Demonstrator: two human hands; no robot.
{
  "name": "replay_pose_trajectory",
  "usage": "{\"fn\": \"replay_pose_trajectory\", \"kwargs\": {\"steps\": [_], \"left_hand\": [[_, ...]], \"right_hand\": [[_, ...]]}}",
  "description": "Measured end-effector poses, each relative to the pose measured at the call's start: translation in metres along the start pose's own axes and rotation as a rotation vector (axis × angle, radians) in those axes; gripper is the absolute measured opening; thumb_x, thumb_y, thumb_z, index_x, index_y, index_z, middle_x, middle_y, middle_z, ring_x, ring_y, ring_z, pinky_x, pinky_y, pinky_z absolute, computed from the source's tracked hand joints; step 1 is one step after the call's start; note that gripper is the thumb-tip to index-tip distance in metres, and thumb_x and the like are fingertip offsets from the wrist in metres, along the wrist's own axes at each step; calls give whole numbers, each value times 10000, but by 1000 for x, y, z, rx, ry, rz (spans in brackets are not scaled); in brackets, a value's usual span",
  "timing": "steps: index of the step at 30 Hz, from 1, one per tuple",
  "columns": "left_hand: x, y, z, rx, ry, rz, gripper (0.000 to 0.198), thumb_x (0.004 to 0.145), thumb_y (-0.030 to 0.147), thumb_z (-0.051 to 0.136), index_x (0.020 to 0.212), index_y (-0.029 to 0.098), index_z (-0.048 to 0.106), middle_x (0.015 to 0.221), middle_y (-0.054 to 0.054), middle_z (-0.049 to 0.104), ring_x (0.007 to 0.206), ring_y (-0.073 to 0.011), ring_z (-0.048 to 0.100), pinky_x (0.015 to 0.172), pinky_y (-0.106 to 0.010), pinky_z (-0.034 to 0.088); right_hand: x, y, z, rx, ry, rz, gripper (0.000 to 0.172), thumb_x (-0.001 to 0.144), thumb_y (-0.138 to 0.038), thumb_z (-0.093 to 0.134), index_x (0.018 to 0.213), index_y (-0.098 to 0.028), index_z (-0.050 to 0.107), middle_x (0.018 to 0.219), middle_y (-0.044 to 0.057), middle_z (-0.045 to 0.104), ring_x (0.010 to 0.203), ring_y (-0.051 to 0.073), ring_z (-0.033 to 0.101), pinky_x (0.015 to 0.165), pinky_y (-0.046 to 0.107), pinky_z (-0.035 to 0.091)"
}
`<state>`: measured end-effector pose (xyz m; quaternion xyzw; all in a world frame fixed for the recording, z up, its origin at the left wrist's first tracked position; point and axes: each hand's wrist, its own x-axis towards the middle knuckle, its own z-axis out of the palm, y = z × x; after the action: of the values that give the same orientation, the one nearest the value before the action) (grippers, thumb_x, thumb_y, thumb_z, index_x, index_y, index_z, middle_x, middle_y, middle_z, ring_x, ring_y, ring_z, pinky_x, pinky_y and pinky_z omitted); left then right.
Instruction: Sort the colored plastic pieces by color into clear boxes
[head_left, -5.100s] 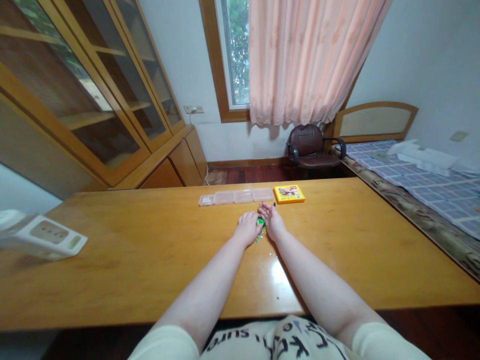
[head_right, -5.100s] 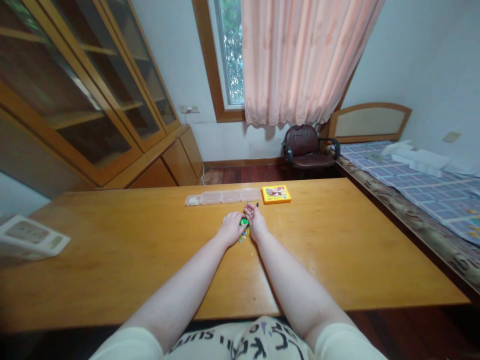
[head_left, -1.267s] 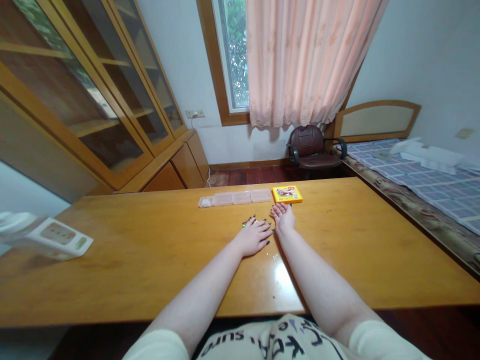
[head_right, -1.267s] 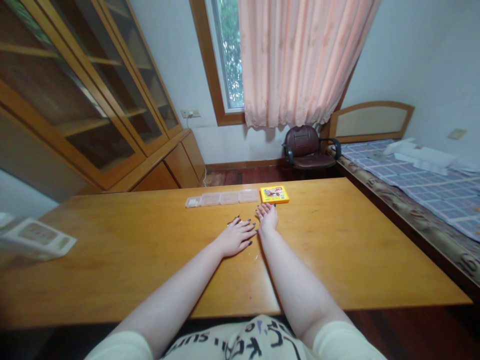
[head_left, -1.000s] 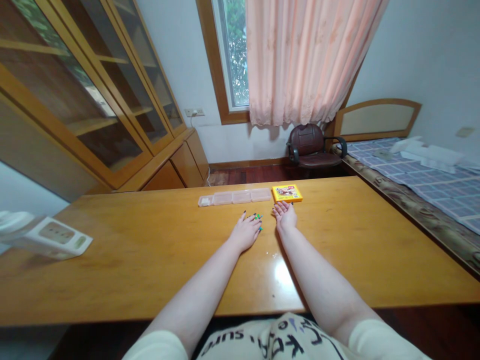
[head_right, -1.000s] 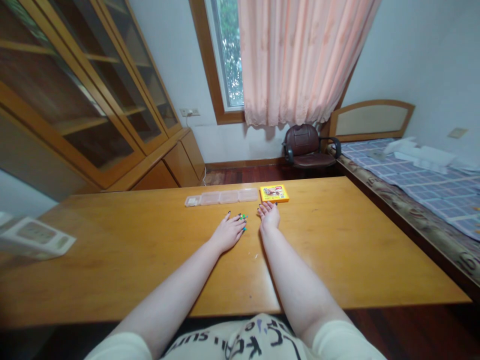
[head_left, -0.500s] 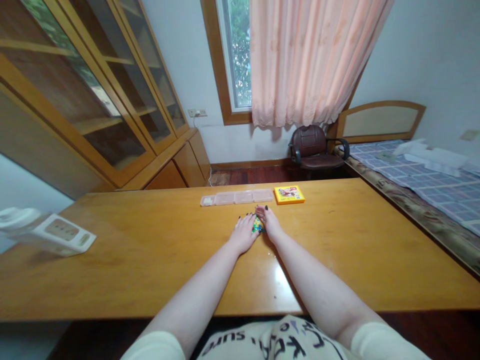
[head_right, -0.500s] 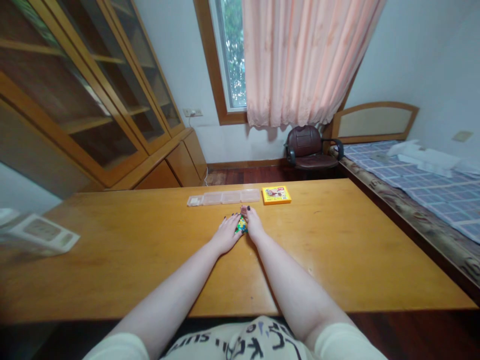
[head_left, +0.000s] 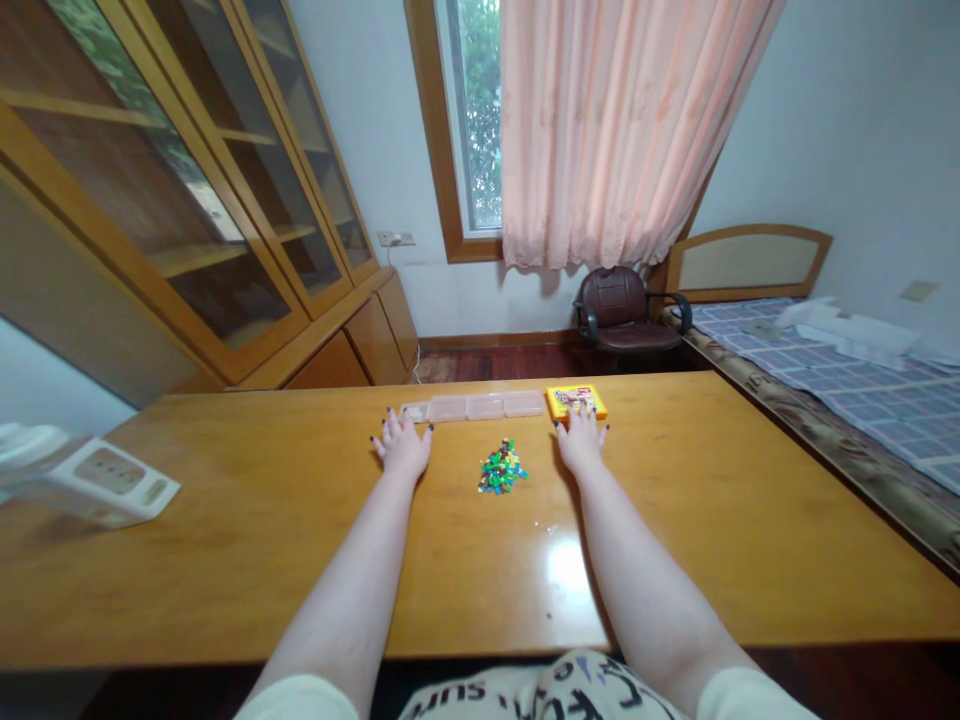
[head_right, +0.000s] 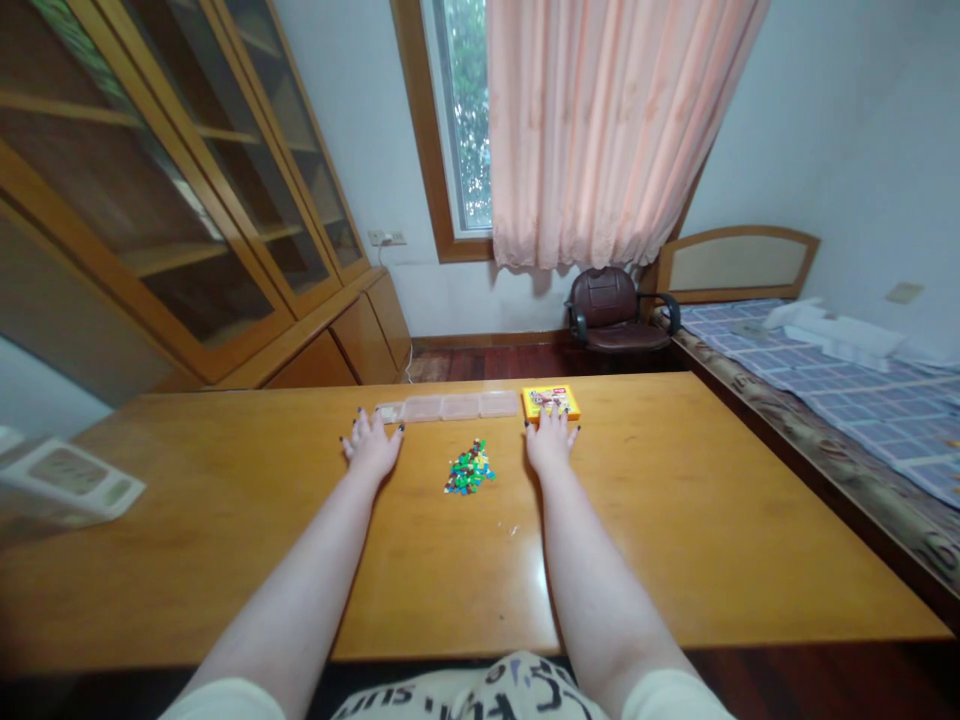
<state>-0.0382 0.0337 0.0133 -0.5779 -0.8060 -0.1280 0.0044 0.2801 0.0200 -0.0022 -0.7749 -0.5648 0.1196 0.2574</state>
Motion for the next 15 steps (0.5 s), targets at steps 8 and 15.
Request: {"fn": "replay_pose_trajectory", "kwargs": {"steps": [8,15], "left_hand": [[9,-15,20,0,-50,127,606,904,460,275,1440,177,300,1534,-79,225,1400,-277,223,1135,-568,143],[11,-14,23,-5,-53,140,648,894,485,302,1452,157,266,1537,-102,206,1380,-288,275,1146,-551,118]], "right_hand": [[0,-2,9,-167,-106,-18,577,926,-445,343,1449,-204,319,1543,83,201,1418,307,94,1095,613,5],[-3,-4,6,-146,-89,-11,576,918,-434,365,1440,-192,337,1536,104,221,1417,300,106,1104,591,45]]}}
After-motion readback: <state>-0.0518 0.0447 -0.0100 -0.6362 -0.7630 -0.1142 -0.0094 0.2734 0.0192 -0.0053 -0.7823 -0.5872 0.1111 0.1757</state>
